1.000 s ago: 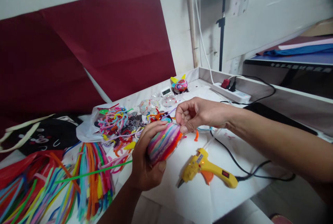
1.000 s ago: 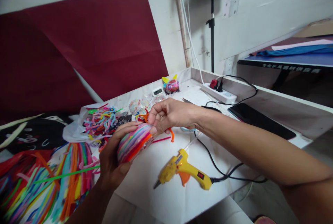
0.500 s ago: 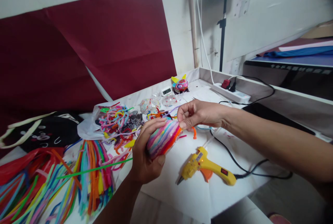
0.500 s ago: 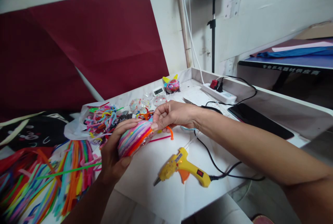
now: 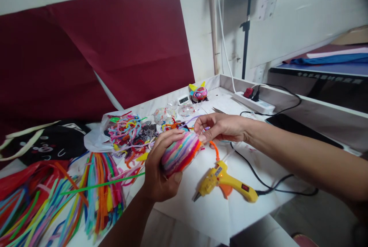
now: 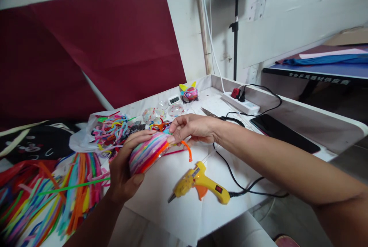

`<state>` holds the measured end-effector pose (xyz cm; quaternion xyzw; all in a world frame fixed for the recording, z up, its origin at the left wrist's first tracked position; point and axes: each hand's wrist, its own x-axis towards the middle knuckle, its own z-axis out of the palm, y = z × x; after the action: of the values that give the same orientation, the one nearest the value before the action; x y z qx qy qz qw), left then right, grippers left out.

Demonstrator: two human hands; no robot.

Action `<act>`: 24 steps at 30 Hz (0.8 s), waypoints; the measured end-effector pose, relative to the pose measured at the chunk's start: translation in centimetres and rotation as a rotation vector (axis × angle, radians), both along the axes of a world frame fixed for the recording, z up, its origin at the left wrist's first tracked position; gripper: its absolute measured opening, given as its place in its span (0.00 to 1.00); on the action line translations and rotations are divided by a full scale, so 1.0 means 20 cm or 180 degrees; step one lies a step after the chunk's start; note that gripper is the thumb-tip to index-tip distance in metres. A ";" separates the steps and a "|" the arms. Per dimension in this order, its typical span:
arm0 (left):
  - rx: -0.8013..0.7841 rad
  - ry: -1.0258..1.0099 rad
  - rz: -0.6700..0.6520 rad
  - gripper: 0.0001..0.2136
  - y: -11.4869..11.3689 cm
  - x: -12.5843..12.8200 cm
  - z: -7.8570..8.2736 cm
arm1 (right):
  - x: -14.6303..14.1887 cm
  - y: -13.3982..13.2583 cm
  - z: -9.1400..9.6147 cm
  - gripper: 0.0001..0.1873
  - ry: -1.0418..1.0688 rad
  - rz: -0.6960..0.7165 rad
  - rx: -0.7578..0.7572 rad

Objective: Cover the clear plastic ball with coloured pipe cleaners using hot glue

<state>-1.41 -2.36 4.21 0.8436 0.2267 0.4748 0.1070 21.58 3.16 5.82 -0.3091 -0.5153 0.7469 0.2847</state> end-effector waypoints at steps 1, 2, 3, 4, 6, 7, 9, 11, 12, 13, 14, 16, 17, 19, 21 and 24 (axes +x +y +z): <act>0.0018 -0.0002 0.0004 0.22 0.00 0.00 0.01 | 0.00 0.00 0.00 0.22 0.0021 0.0023 -0.0063; 0.0037 0.0002 0.0001 0.23 -0.01 0.00 0.01 | 0.00 0.00 0.00 0.23 0.0061 0.0089 -0.0123; 0.0050 0.0011 -0.0008 0.23 -0.01 0.00 0.02 | 0.00 0.00 0.00 0.23 0.0126 0.0195 -0.0178; 0.0056 0.0024 -0.0022 0.23 -0.01 0.00 0.03 | 0.00 0.01 -0.01 0.23 0.0222 0.0327 -0.0223; 0.0044 0.0059 -0.0054 0.23 -0.02 0.00 0.04 | -0.01 0.02 -0.04 0.23 0.0484 0.0600 -0.0282; 0.0030 0.0051 -0.0074 0.23 -0.02 0.00 0.04 | -0.02 0.02 -0.06 0.23 0.0627 0.0725 -0.0296; -0.0025 -0.0034 -0.0145 0.23 -0.02 0.00 0.03 | -0.04 0.03 -0.09 0.22 0.0895 0.0928 -0.0301; -0.0132 -0.0158 -0.0245 0.24 -0.01 0.00 0.02 | -0.06 0.03 -0.12 0.23 0.1095 0.1075 -0.0275; -0.0200 -0.0205 -0.0302 0.24 -0.01 -0.01 0.01 | -0.07 0.02 -0.14 0.24 0.1155 0.1107 -0.0252; -0.0266 -0.0237 -0.0347 0.24 -0.01 -0.01 0.01 | -0.07 0.02 -0.14 0.24 0.1177 0.1106 -0.0224; -0.0326 -0.0260 -0.0381 0.23 -0.01 -0.01 0.01 | -0.08 0.01 -0.15 0.25 0.1173 0.1074 -0.0187; -0.0427 -0.0286 -0.0439 0.23 0.00 -0.01 0.01 | -0.08 0.00 -0.15 0.26 0.1126 0.0976 -0.0112; -0.0473 -0.0303 -0.0466 0.22 0.01 -0.01 0.01 | -0.08 -0.01 -0.15 0.26 0.1110 0.0918 -0.0077; -0.0578 -0.0351 -0.0520 0.22 0.03 -0.01 0.02 | -0.07 -0.02 -0.15 0.26 0.1102 0.0817 -0.0029; -0.0680 -0.0428 -0.0559 0.22 0.06 -0.01 0.02 | -0.06 -0.02 -0.15 0.25 0.1081 0.0706 0.0017; -0.0848 -0.0562 -0.0508 0.23 0.11 -0.01 0.01 | -0.03 -0.01 -0.16 0.23 0.1005 0.0478 0.0096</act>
<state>-1.68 -0.08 4.40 0.7923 0.2097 0.5028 0.2747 20.94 3.01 2.65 -0.1443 -0.4970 0.7975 0.3101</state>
